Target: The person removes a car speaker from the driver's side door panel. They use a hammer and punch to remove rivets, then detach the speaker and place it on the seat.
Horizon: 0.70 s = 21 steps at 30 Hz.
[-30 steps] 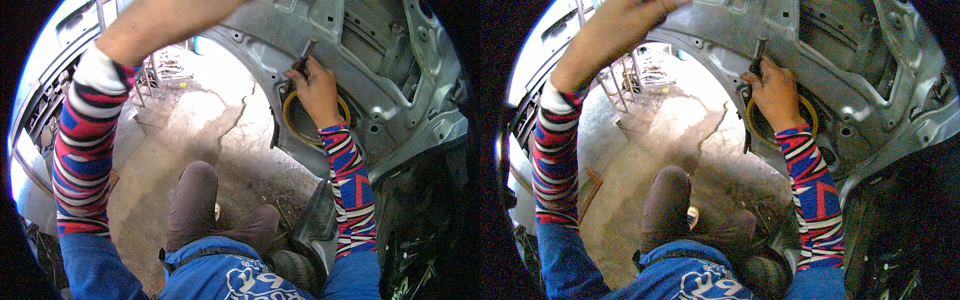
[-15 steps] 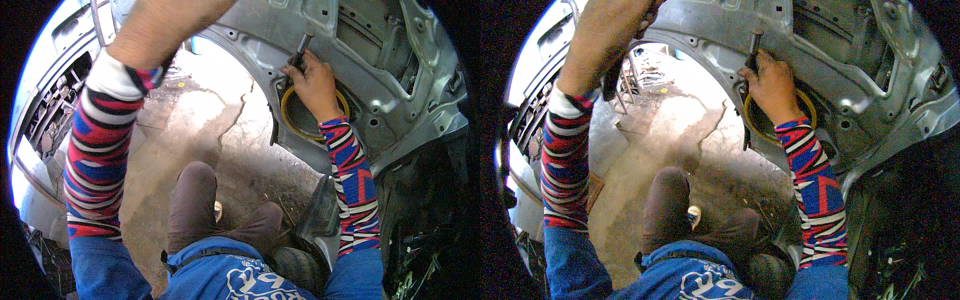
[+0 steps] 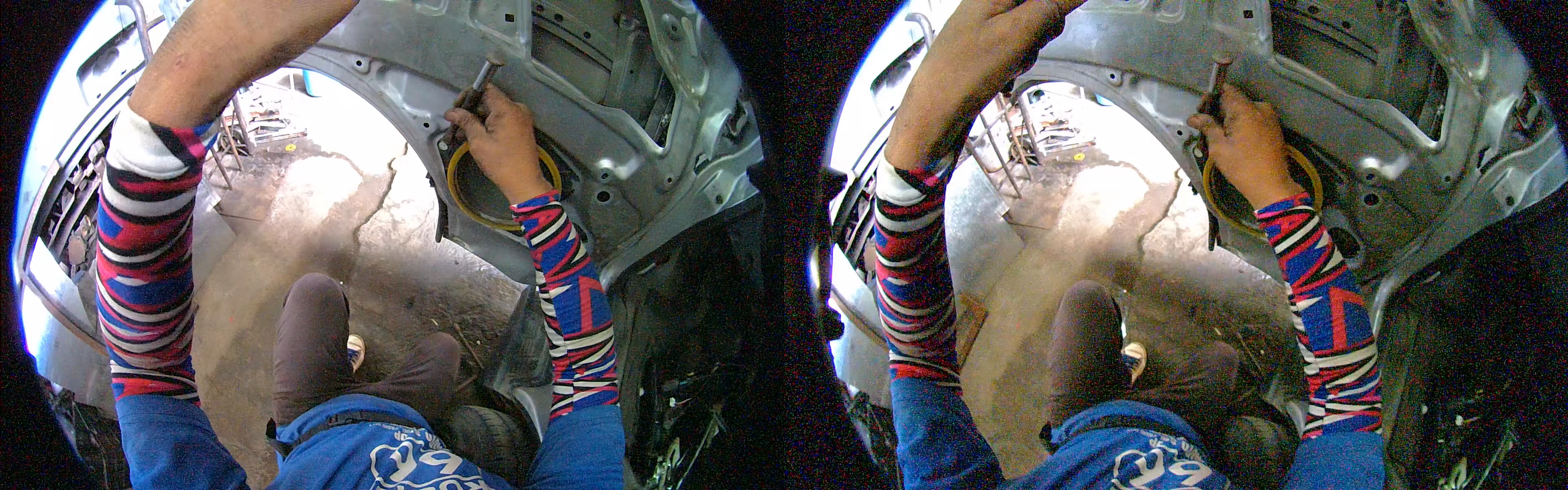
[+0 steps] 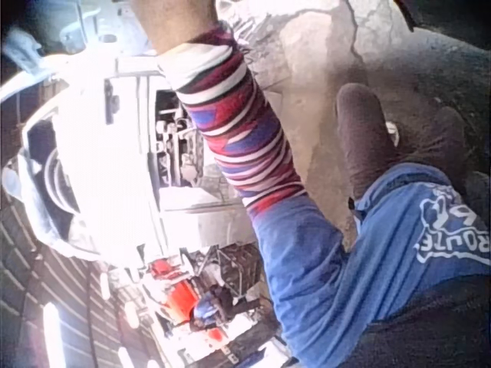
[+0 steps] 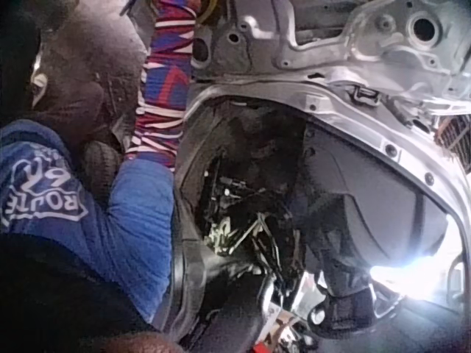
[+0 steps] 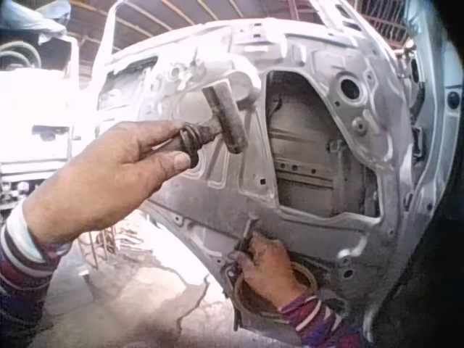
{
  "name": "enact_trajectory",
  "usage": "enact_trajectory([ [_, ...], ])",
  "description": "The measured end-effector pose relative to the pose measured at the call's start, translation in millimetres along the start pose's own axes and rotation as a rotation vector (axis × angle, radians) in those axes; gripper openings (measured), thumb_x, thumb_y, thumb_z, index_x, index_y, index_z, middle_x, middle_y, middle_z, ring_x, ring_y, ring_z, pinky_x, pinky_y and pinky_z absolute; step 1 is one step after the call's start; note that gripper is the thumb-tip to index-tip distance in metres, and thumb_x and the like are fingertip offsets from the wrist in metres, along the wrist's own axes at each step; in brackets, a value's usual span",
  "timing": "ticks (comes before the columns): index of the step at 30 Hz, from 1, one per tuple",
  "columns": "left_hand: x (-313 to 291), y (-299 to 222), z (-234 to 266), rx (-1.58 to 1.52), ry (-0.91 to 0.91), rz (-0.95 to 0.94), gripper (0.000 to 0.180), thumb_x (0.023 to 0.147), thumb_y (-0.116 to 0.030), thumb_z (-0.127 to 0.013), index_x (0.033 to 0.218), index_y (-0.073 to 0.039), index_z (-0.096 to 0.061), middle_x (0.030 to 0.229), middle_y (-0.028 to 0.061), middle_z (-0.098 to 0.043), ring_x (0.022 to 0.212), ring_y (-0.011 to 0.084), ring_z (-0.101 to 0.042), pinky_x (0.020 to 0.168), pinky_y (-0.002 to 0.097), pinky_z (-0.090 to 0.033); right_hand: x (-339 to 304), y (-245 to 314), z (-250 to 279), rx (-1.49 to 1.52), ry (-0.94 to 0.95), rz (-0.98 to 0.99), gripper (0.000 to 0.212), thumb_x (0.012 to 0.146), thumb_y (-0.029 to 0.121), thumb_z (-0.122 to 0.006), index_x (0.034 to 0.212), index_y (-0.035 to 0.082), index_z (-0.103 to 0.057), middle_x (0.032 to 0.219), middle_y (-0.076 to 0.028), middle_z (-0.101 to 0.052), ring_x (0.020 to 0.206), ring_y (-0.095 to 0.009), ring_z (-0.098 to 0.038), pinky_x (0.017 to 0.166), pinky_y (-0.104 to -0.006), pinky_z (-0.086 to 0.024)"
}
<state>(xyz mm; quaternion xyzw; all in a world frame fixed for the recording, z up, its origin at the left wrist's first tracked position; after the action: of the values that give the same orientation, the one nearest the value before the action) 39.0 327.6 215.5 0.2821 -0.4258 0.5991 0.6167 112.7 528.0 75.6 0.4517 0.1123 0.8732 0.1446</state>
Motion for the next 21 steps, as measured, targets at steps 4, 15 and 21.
enact_trajectory([
  [4,-1,8,-5,-0.284,0.2,0.188,0.035,0.099,-0.018,-0.056,0.128,0.001,-0.059,0.068,-0.0051,-0.047,0.059,0.0054,-0.042,0.053,0.0236,-0.037,1,-1,-3,-0.068,0.01,-0.008,0.034,0.084,0.029,-0.073,0.1,0.001,-0.063,0.083,-0.023,-0.067,0.079,-0.044,-0.065,0.07,-0.0528,-0.051],
  [15,-6,17,-30,0.092,0.479,0.228,0.043,0.1,-0.017,-0.056,0.14,-0.002,-0.051,0.076,0.0045,-0.062,0.062,0.0105,-0.054,0.058,0.0252,-0.048,3,-1,-10,-0.214,0.051,-0.019,0.036,0.085,0.032,-0.071,0.101,0.001,-0.063,0.087,-0.027,-0.067,0.084,-0.048,-0.064,0.076,-0.0552,-0.052],
  [21,-12,15,1,-0.367,0.012,0.211,0.04,0.102,-0.022,-0.052,0.139,-0.007,-0.053,0.065,-0.0044,-0.048,0.054,0.0051,-0.046,0.047,0.0216,-0.041,4,2,-9,-0.257,0.005,0.025,0.026,0.085,0.025,-0.072,0.094,0.002,-0.063,0.082,-0.02,-0.068,0.078,-0.042,-0.065,0.071,-0.0498,-0.05],
])
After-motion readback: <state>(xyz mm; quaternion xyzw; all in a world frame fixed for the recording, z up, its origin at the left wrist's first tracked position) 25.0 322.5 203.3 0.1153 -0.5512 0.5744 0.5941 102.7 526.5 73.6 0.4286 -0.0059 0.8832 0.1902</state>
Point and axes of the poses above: each hand's wrist, its own x-axis towards the middle knuckle, its own z-axis out of the back of the hand, y = z × x, the point moved 9 cm from there along x, towards the middle knuckle
